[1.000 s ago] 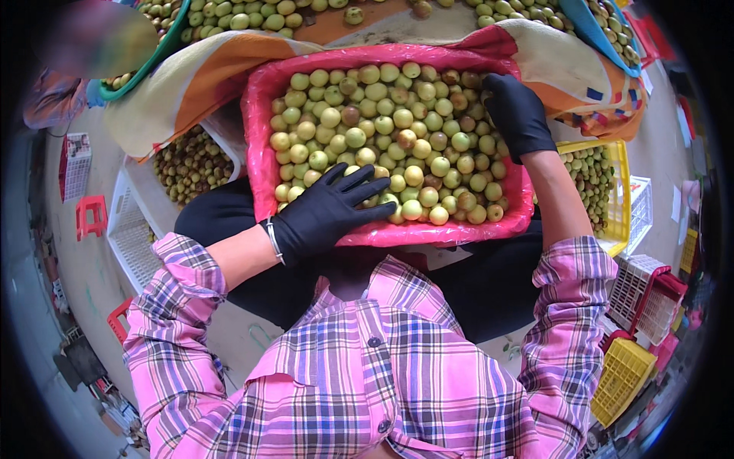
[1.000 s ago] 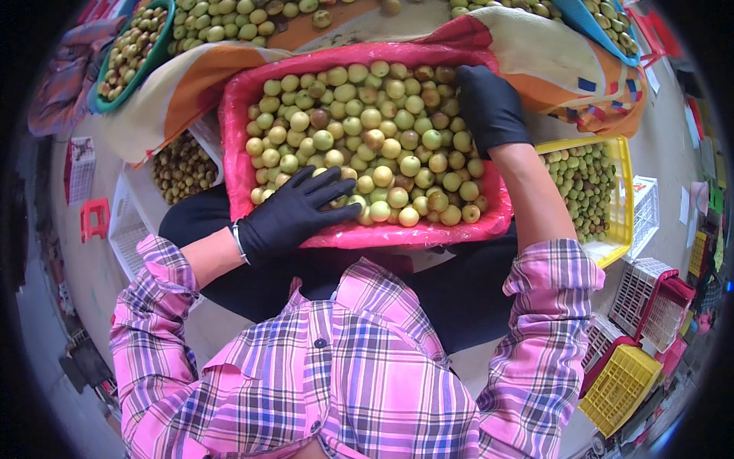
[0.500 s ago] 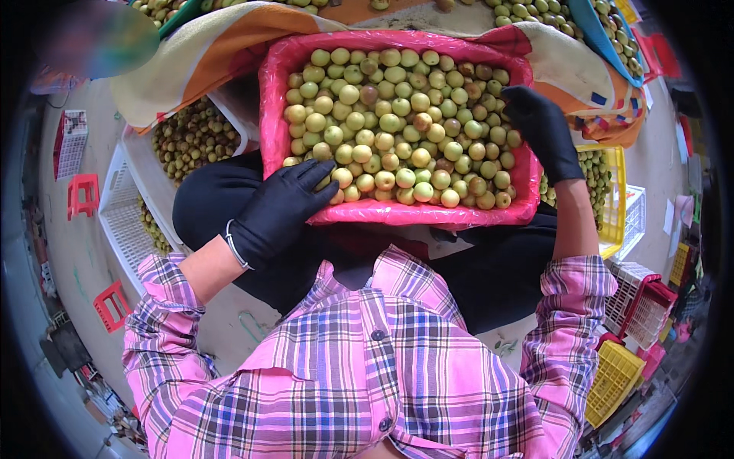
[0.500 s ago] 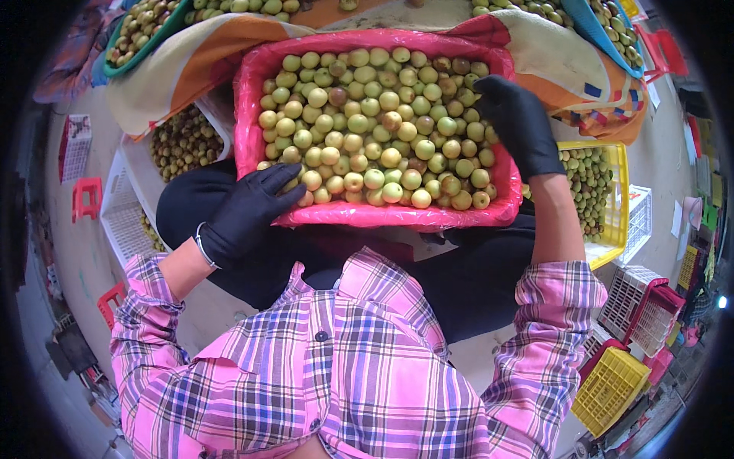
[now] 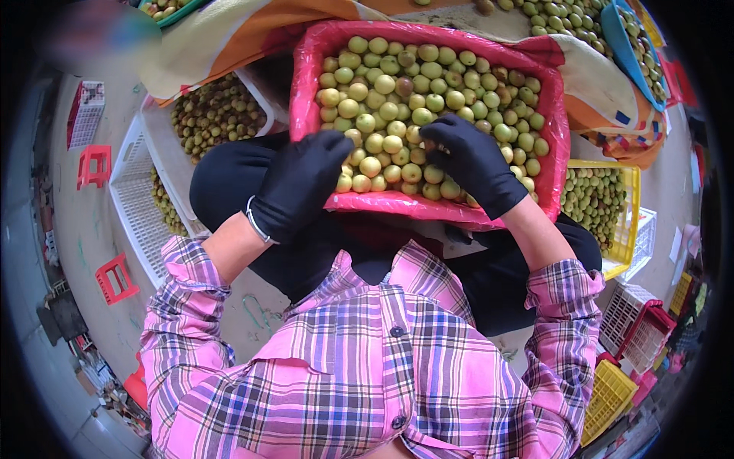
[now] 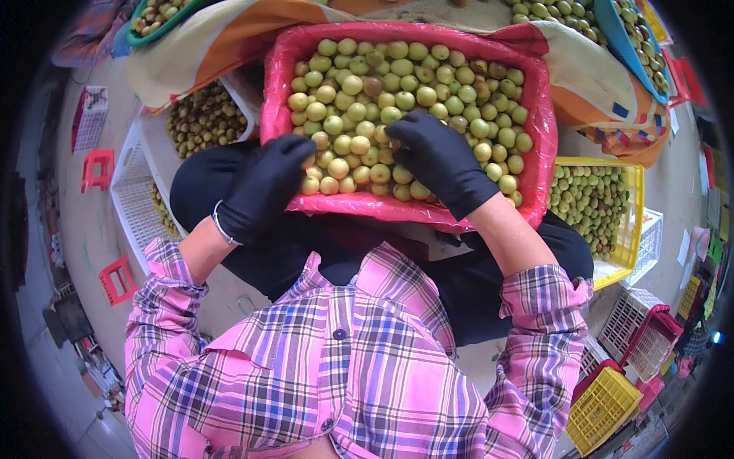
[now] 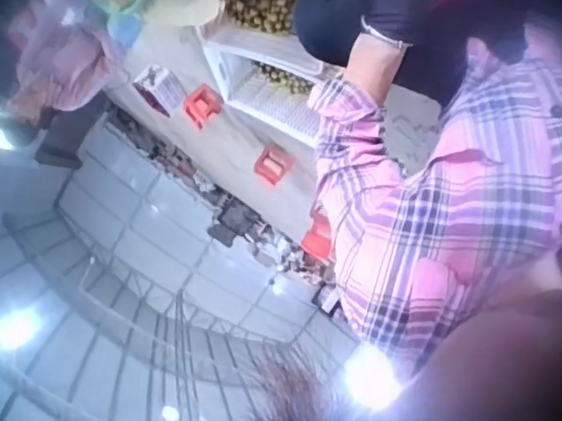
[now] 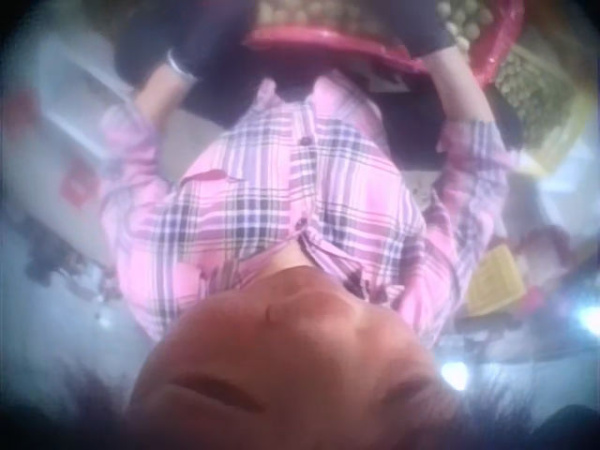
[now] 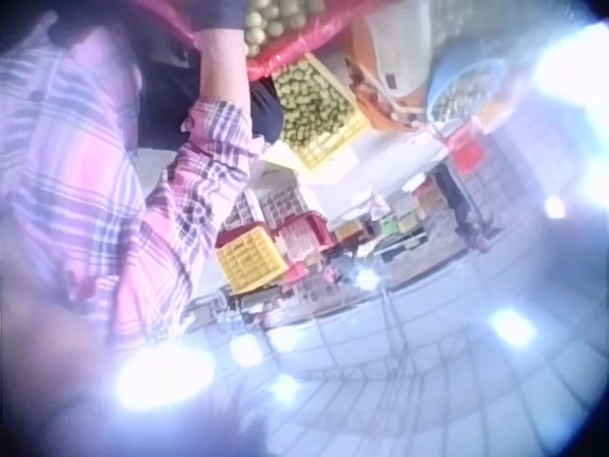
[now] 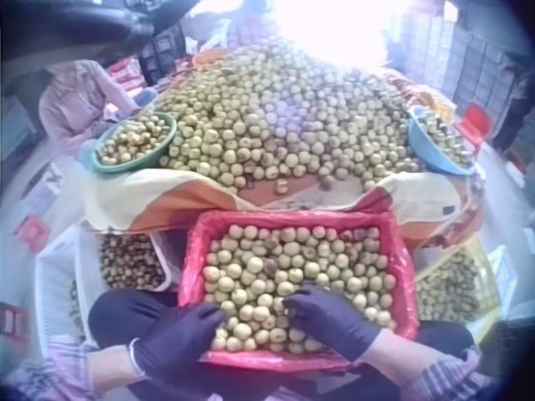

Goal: The person sits on the floor and sorts small green fruits from a large pile into a pink tray. They use gloved hands to pick up handfuls of fruit, inspect them, and place them into the tray, occasionally removing individual pieces.

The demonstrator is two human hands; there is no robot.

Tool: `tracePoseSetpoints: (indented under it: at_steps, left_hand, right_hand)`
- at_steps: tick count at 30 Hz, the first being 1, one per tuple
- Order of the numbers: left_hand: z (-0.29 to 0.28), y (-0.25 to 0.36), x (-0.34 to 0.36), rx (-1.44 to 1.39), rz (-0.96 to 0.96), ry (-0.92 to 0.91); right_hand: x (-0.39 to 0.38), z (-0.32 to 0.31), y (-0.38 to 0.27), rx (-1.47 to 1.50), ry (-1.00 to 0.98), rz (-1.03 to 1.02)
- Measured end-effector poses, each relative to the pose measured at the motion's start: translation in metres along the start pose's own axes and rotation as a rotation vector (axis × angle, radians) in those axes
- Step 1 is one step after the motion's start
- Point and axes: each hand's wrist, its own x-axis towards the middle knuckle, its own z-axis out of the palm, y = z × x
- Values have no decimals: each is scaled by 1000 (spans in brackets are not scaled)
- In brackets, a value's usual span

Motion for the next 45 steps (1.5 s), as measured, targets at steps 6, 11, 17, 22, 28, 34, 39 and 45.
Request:
tracePoseSetpoints:
  at_steps: [6,11,17,22,28,34,39,45]
  left_hand:
    - [2,-30,10,-34,-72,119]
    - [4,-34,16,-105,-82,162]
    - [9,-32,6,130,72,-221]
    - [4,-20,6,128,96,-261]
    - [0,-18,0,-23,20,-183]
    - [-4,-2,-18,69,-21,-215]
    - [-9,-9,-25,-196,-61,-62]
    - [-40,-23,14,-74,-61,102]
  right_hand:
    - [6,-5,0,-27,-54,106]
    - [-8,-62,30,71,222,106]
    - [-70,-143,44,-185,-89,450]
    - [-120,-130,34,-27,-93,555]
    - [-105,-107,3,-139,-209,601]
    - [-89,-67,5,-146,-231,363]
    - [-58,-56,2,-129,-162,377]
    - [-43,-31,20,-135,6,187]
